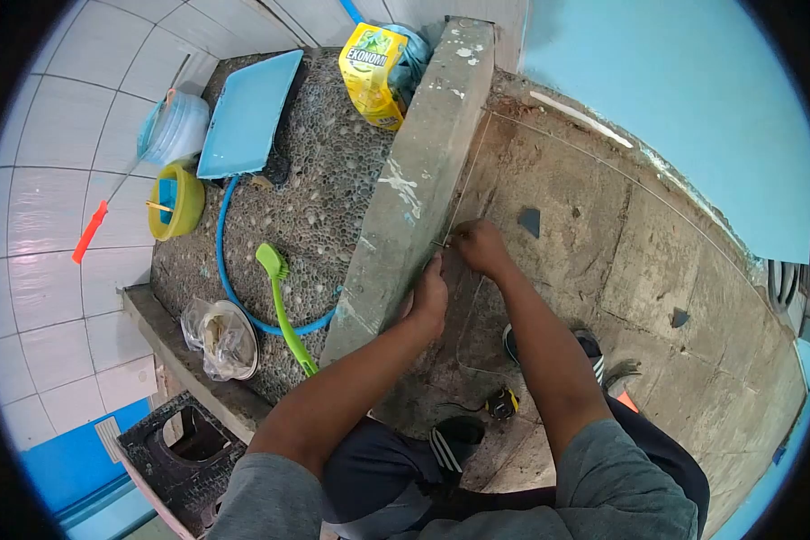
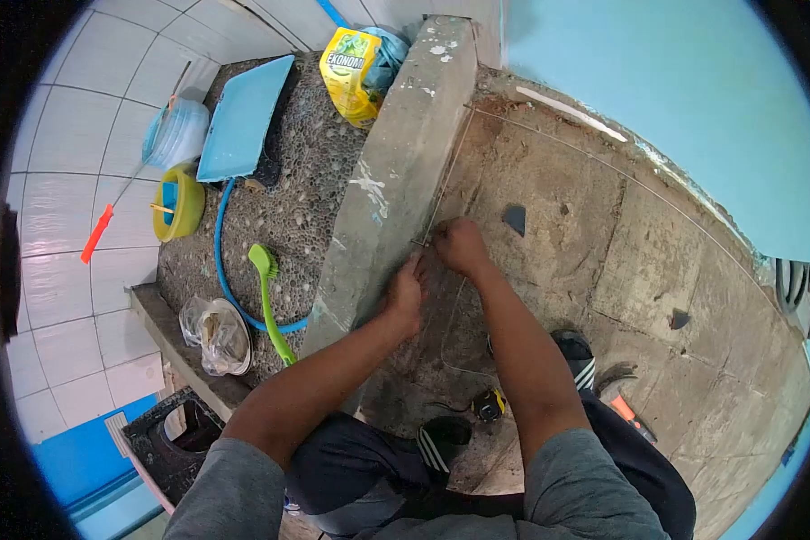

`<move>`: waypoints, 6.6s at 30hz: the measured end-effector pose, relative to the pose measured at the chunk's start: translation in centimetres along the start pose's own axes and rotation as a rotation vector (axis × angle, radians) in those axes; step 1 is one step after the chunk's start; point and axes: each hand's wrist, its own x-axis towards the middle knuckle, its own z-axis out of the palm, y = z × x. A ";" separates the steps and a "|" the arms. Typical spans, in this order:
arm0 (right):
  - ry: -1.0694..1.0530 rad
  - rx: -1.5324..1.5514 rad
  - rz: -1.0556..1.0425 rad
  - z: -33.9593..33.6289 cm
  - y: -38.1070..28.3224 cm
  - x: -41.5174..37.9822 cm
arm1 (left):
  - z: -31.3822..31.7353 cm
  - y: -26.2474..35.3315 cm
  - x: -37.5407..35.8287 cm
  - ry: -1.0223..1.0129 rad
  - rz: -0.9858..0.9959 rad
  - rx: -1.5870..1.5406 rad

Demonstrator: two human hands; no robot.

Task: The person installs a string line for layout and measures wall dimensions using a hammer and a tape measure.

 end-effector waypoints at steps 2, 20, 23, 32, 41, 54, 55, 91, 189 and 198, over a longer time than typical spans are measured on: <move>0.047 -0.002 -0.012 -0.7 -1.5 -0.2 | -1.0 -1.7 2.5 -0.017 -0.037 -0.121; 0.097 0.663 0.485 5.4 -3.6 -5.0 | -2.4 -6.5 6.2 0.031 -0.011 -0.282; 0.048 0.560 0.449 4.8 -0.4 -3.3 | -1.3 -3.1 2.9 0.115 -0.211 -0.166; 0.146 -0.109 0.046 -1.1 -4.0 -2.1 | -0.3 -2.0 1.5 0.132 -0.140 -0.035; 0.168 -0.140 0.061 4.2 -5.3 -5.8 | -2.0 -4.8 4.3 -0.002 -0.080 -0.327; -0.094 0.108 0.054 3.0 2.6 -2.6 | 0.3 -3.4 4.9 0.079 0.055 -0.011; -0.153 0.119 0.080 1.8 2.2 -2.3 | 0.9 -3.7 5.5 0.121 0.033 -0.076; -0.023 0.196 0.121 -2.4 -2.5 -1.4 | 2.9 -5.0 6.7 0.256 0.089 -0.497; 0.050 -0.048 -0.187 -3.4 -3.6 -0.2 | 3.5 -5.7 7.5 0.071 -0.076 -1.034; 0.054 -0.199 -0.207 -2.4 -1.5 1.3 | 3.3 -5.2 7.1 0.098 -0.062 -0.963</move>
